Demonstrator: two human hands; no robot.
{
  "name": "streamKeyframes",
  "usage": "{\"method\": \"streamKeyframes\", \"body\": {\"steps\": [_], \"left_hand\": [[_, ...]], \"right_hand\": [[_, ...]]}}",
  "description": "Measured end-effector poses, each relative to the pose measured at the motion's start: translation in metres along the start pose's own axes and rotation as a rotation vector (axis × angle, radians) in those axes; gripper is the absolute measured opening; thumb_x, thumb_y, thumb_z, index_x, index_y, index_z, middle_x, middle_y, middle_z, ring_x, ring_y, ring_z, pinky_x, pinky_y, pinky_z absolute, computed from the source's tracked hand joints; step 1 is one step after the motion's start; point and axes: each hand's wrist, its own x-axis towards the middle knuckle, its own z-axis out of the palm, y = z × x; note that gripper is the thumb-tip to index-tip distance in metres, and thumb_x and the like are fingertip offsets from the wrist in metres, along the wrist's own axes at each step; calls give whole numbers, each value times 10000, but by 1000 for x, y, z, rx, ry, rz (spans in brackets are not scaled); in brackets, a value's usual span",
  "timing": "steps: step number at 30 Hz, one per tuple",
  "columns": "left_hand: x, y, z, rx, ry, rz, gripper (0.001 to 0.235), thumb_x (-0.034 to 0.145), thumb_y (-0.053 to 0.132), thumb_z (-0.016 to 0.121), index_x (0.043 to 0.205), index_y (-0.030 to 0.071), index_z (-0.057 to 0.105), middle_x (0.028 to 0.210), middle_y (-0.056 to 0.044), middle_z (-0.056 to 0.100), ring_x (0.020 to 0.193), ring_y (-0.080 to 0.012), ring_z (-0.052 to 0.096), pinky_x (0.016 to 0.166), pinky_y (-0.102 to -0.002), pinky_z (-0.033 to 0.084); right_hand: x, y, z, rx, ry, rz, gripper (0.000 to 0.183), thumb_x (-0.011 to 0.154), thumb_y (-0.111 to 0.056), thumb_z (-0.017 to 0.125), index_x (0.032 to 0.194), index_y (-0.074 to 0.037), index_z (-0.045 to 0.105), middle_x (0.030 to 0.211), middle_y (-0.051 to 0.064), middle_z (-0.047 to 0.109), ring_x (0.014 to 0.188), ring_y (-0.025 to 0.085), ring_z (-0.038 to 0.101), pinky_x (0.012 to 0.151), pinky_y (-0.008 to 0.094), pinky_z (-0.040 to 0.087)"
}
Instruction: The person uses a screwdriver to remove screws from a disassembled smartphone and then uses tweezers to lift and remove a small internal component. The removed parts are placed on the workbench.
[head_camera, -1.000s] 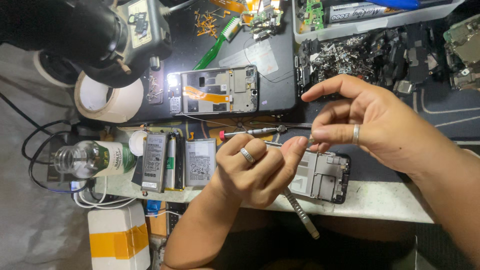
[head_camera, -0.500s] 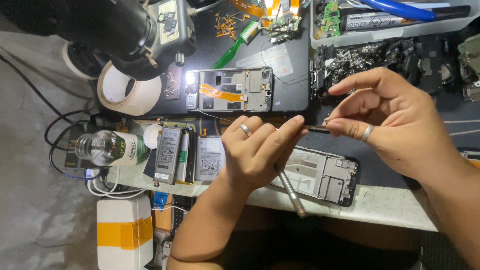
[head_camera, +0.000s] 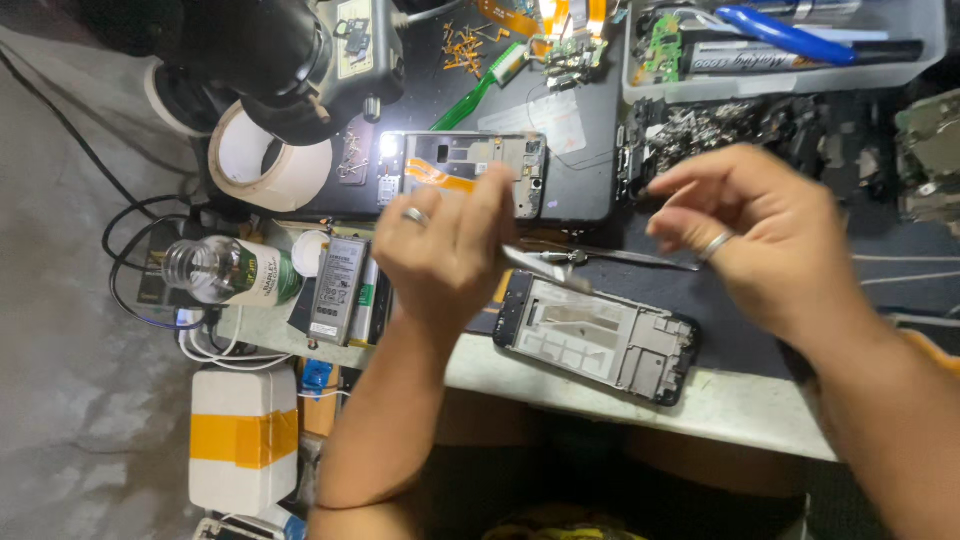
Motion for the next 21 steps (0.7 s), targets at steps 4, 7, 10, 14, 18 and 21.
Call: {"method": "streamKeyframes", "body": {"steps": [4, 7, 10, 14, 18, 21], "left_hand": [[14, -12, 23, 271, -166, 11, 43, 955, 114, 691, 922, 100, 667, 676, -20, 521, 619, -210, 575, 565, -367, 441], [26, -23, 56, 425, -267, 25, 95, 875, 112, 658, 800, 130, 602, 690, -18, 570, 638, -206, 622, 552, -349, 484], [34, -34, 90, 538, -324, -1, 81, 839, 126, 654, 767, 134, 617, 676, -28, 635, 612, -200, 665, 500, -334, 511], [41, -47, 121, 509, -422, -156, 94, 825, 121, 661, 732, 123, 678, 681, -82, 705, 620, -258, 724, 514, -376, 568], [42, -56, 131, 433, -562, -249, 120, 811, 101, 664, 716, 117, 735, 732, -121, 736, 664, -325, 747, 548, -420, 590], [44, -58, 132, 413, -591, -302, 153, 843, 110, 660, 725, 109, 757, 738, -130, 742, 674, -336, 748, 556, -437, 593]], "right_hand": [[-8, -5, 2, -346, -70, -155, 131, 902, -77, 759, 1028, -54, 731, 899, 62, 778, 801, 135, 733, 706, 283, 581], [-8, -12, 3, -418, -89, -259, 112, 900, -104, 752, 996, -52, 725, 852, 74, 770, 735, 151, 738, 646, 287, 561], [-9, -15, 2, -549, -143, -422, 73, 873, -140, 739, 908, -81, 716, 783, 89, 733, 680, 214, 732, 584, 333, 543], [-10, -12, 3, -795, -275, -567, 154, 859, -213, 724, 780, -107, 645, 678, 68, 671, 596, 289, 683, 494, 415, 510], [-12, -7, 1, -880, -321, -559, 133, 843, -170, 706, 773, -115, 607, 673, 61, 648, 575, 287, 675, 471, 417, 511], [-12, -4, 1, -926, -330, -537, 75, 788, -111, 689, 796, -121, 615, 709, 54, 660, 608, 284, 686, 495, 407, 529]]}}
